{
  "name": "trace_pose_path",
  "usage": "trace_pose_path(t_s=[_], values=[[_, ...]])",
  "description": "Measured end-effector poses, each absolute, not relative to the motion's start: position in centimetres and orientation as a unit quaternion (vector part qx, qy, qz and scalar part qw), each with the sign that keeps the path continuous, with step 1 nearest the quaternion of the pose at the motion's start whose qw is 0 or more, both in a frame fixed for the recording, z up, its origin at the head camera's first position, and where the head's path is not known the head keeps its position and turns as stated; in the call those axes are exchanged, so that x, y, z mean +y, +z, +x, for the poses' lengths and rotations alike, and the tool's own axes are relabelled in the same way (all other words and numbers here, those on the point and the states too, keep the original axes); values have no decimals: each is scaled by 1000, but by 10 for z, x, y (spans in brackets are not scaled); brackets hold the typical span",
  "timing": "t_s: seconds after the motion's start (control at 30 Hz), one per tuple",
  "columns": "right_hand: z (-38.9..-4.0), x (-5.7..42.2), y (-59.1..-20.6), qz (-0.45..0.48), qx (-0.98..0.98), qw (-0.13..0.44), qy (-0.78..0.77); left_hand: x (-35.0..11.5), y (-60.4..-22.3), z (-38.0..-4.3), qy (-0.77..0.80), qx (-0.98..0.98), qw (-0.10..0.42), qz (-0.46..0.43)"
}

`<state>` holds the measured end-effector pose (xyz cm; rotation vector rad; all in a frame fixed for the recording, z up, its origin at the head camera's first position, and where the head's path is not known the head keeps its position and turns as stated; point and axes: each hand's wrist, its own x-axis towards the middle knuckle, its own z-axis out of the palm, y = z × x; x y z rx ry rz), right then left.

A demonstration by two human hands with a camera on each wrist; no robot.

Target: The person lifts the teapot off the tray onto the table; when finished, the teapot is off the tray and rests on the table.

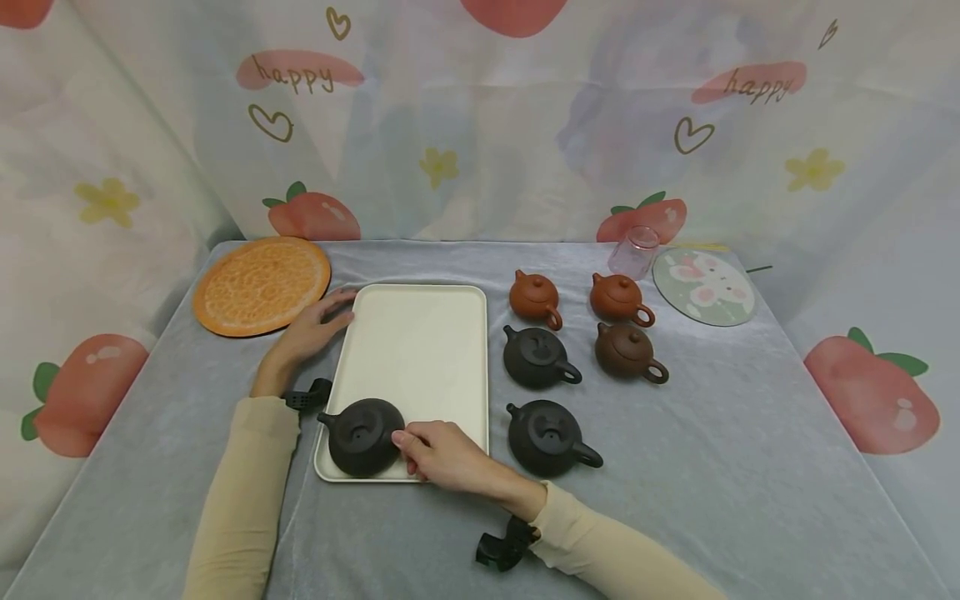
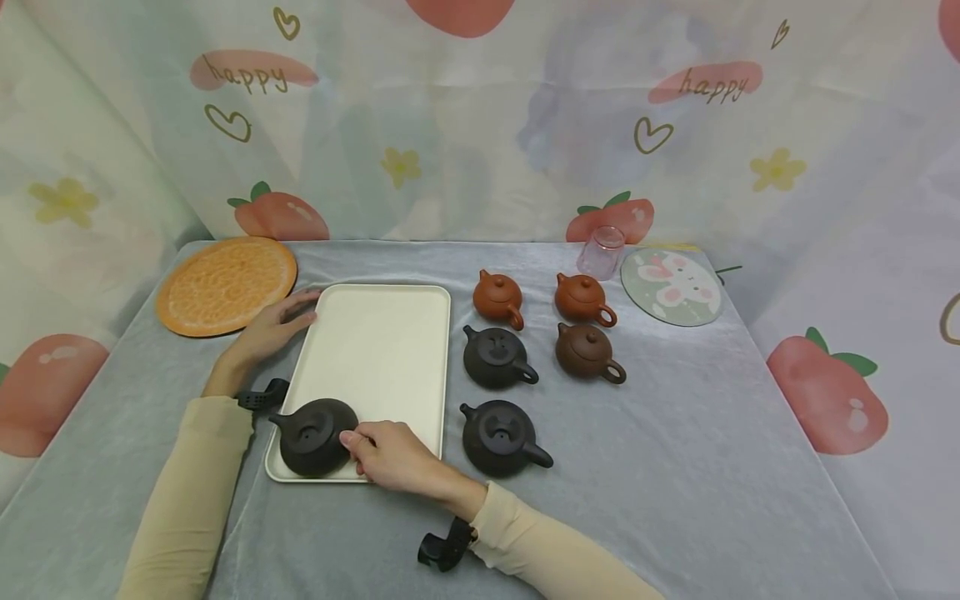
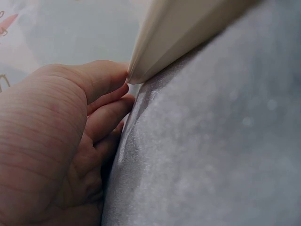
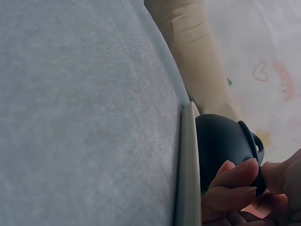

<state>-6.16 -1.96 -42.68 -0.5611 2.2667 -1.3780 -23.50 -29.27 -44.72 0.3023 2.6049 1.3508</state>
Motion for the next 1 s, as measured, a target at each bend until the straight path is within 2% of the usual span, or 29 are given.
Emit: trace_pose_path(t_s=[0.23, 0.43, 0.7, 1.0], values=[[-61, -14, -423, -203, 820, 207, -493, -294, -450, -236, 459, 877, 96, 103], [-59, -6, -415, -210, 823, 205, -487, -287, -431, -226, 466, 872, 107, 103], [-57, 2, -401, -219, 815, 209, -493, -293, -449, -235, 461, 876, 98, 103], [-56, 15, -390, -221, 806, 218, -504, -278, -416, -217, 465, 872, 113, 104]])
